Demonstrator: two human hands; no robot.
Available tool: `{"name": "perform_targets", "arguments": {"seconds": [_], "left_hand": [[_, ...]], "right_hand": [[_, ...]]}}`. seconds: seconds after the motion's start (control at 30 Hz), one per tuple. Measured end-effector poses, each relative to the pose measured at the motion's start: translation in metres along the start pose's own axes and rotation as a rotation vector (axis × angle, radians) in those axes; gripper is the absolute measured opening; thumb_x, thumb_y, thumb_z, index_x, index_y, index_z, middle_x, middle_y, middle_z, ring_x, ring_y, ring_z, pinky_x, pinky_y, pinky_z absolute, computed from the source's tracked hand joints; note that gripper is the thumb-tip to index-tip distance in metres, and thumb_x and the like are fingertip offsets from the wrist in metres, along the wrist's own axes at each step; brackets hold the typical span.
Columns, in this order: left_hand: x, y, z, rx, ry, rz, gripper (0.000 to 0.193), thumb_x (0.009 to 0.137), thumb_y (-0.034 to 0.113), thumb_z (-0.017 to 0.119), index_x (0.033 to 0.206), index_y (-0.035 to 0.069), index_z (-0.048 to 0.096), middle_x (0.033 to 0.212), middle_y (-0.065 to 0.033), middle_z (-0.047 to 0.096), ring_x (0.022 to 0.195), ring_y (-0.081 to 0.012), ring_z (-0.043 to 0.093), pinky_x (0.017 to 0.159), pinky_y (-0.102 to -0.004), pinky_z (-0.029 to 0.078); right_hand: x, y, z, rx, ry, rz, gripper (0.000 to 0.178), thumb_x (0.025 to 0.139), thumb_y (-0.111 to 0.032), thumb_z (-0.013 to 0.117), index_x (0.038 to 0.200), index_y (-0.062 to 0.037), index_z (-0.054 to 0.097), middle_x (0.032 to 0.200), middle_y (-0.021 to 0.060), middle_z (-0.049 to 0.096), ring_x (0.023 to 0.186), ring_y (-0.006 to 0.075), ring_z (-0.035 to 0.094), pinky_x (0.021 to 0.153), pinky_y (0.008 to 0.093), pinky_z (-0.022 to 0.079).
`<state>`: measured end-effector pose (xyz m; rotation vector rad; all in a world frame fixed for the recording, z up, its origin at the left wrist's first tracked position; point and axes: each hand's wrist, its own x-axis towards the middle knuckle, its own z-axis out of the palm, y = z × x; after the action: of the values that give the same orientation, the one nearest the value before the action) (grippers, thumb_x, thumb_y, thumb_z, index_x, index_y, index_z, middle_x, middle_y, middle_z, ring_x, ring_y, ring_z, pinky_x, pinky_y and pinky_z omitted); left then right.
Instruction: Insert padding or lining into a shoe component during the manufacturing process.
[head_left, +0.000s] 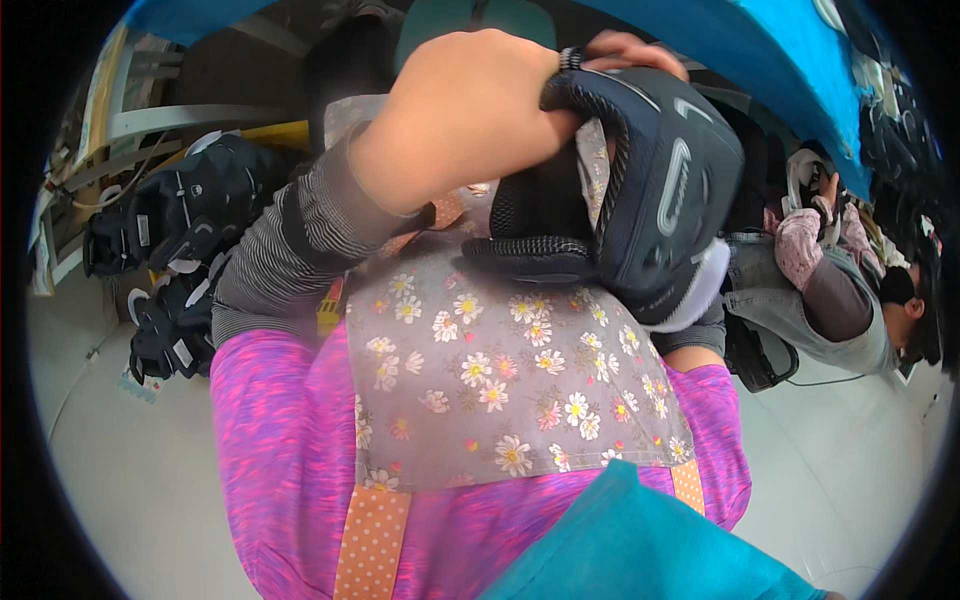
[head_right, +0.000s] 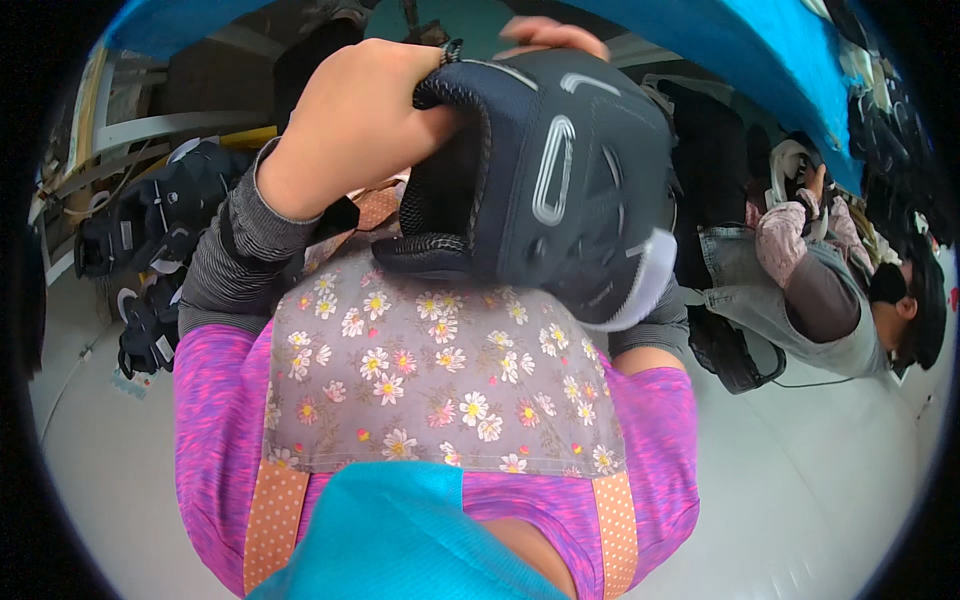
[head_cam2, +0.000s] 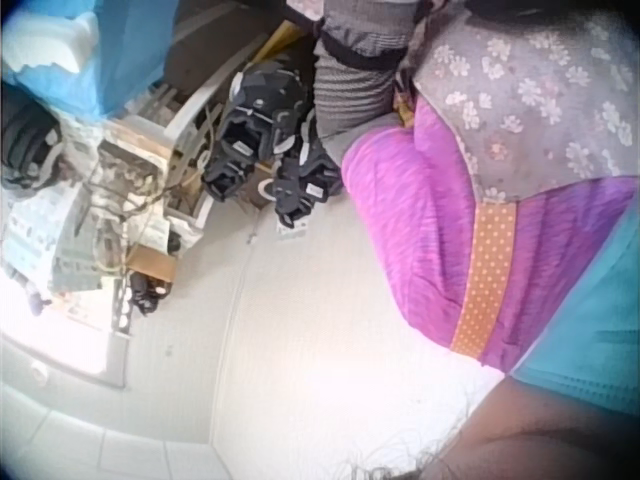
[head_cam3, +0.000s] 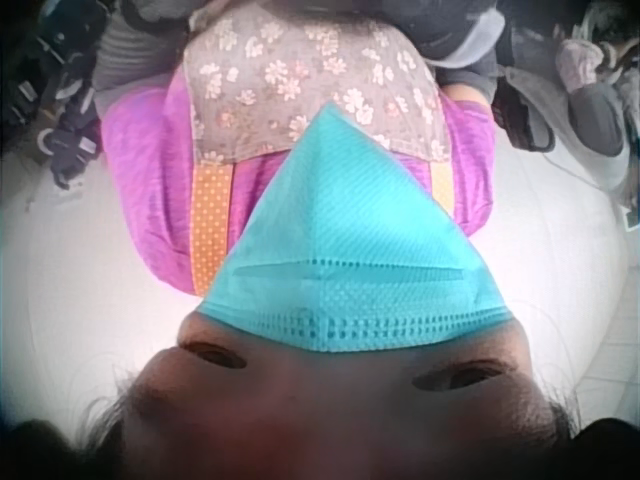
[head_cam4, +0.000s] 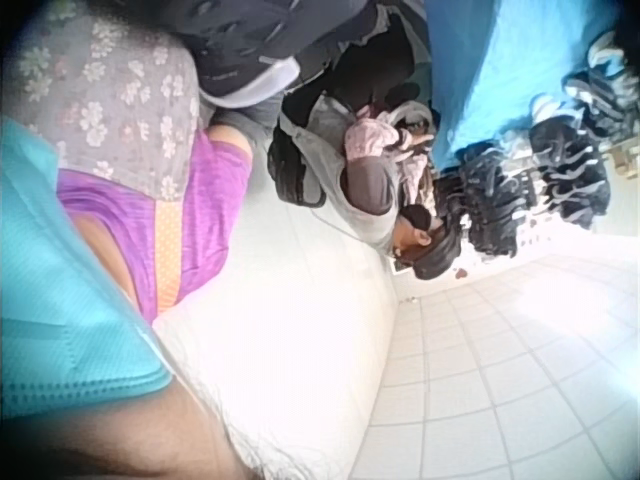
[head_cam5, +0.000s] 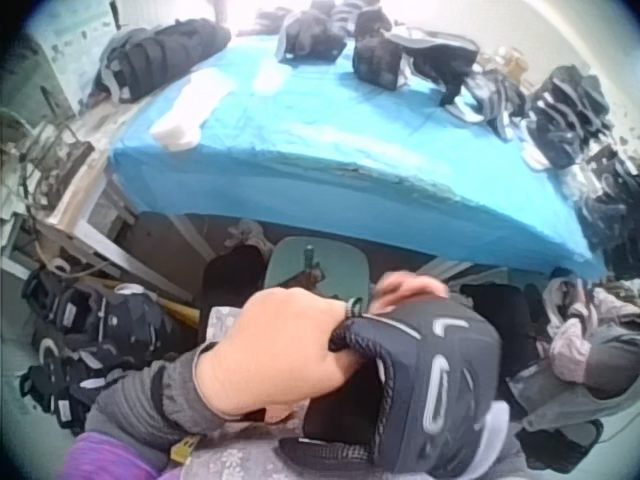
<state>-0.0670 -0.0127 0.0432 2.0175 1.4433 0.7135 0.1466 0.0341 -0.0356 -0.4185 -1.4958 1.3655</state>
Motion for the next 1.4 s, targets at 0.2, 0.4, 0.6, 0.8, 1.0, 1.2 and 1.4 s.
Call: {"name": "perform_targets", "arguments": {"seconds": [0.2, 0.4, 0.6, 0.8, 1.0, 1.2, 1.4], "left_hand": [[-0.007, -0.003, 0.017, 0.092, -0.095, 0.124, 0.027, 0.077, 0.030, 0.073, 0.080, 0.003, 0.070, 0.067, -0.0199, 0.063, 0.064, -0.0399, 0.063, 0.060, -0.0448, 0.051], [-0.015, 0.001, 0.045, 0.019, -0.194, 0.364, 0.027, 0.083, 0.031, 0.069, 0.075, 0.005, 0.065, 0.059, -0.0158, 0.059, 0.054, -0.0352, 0.060, 0.052, -0.0430, 0.049], [-0.024, 0.005, 0.048, 0.012, -0.363, 0.366, 0.028, 0.082, 0.031, 0.068, 0.077, 0.003, 0.065, 0.060, -0.0169, 0.060, 0.056, -0.0369, 0.061, 0.054, -0.0439, 0.050], [-0.022, 0.008, 0.038, -0.194, -0.207, -0.127, 0.026, 0.079, 0.020, 0.066, 0.065, -0.002, 0.067, 0.062, -0.0190, 0.064, 0.060, -0.0365, 0.066, 0.059, -0.0432, 0.053], [-0.026, -0.014, 0.020, 0.082, -0.427, -0.063, 0.035, 0.079, 0.024, 0.070, 0.061, -0.005, 0.064, 0.056, -0.0214, 0.060, 0.060, -0.0357, 0.066, 0.060, -0.0431, 0.055], [-0.040, -0.026, 0.030, 0.166, -0.398, 0.111, 0.031, 0.076, 0.024, 0.072, 0.068, -0.006, 0.066, 0.067, -0.0249, 0.063, 0.068, -0.0400, 0.067, 0.063, -0.0450, 0.055], [-0.033, -0.029, 0.031, 0.171, -0.455, 0.121, 0.030, 0.075, 0.023, 0.071, 0.068, -0.005, 0.066, 0.065, -0.0222, 0.063, 0.064, -0.0387, 0.067, 0.062, -0.0439, 0.055]], "right_hand": [[0.009, 0.002, -0.017, 0.141, -0.068, -0.147, 0.032, 0.091, -0.018, 0.070, 0.114, -0.0032, 0.053, 0.095, 0.0160, 0.063, 0.091, 0.0309, 0.063, 0.081, 0.0398, 0.055], [0.006, 0.036, -0.008, 0.980, -0.221, 0.735, 0.030, 0.093, -0.031, 0.066, 0.084, -0.0086, 0.049, 0.072, 0.0036, 0.051, 0.065, 0.0153, 0.052, 0.062, 0.0253, 0.048], [-0.044, 0.032, -0.044, 1.045, 0.075, 1.005, 0.024, 0.096, -0.020, 0.066, 0.111, -0.0009, 0.061, 0.094, 0.0045, 0.061, 0.091, 0.0155, 0.057, 0.081, 0.0254, 0.046], [-0.023, 0.012, -0.012, 0.578, 0.102, 0.457, 0.023, 0.095, -0.016, 0.066, 0.113, -0.0026, 0.062, 0.097, 0.0064, 0.064, 0.094, 0.0174, 0.060, 0.084, 0.0285, 0.048], [-0.050, -0.030, 0.021, 0.005, 0.142, 0.427, 0.023, 0.094, -0.011, 0.066, 0.116, -0.0043, 0.063, 0.100, 0.0084, 0.067, 0.098, 0.0193, 0.063, 0.087, 0.0316, 0.051], [-0.079, -0.045, 0.056, -0.275, 0.186, 0.532, 0.025, 0.093, -0.007, 0.066, 0.118, -0.0061, 0.064, 0.103, 0.0103, 0.070, 0.101, 0.0213, 0.066, 0.090, 0.0347, 0.053], [-0.074, -0.035, 0.058, -0.401, 0.112, 0.559, 0.026, 0.092, -0.008, 0.067, 0.118, -0.0040, 0.064, 0.106, 0.0114, 0.069, 0.101, 0.0211, 0.066, 0.089, 0.0332, 0.053]]}}
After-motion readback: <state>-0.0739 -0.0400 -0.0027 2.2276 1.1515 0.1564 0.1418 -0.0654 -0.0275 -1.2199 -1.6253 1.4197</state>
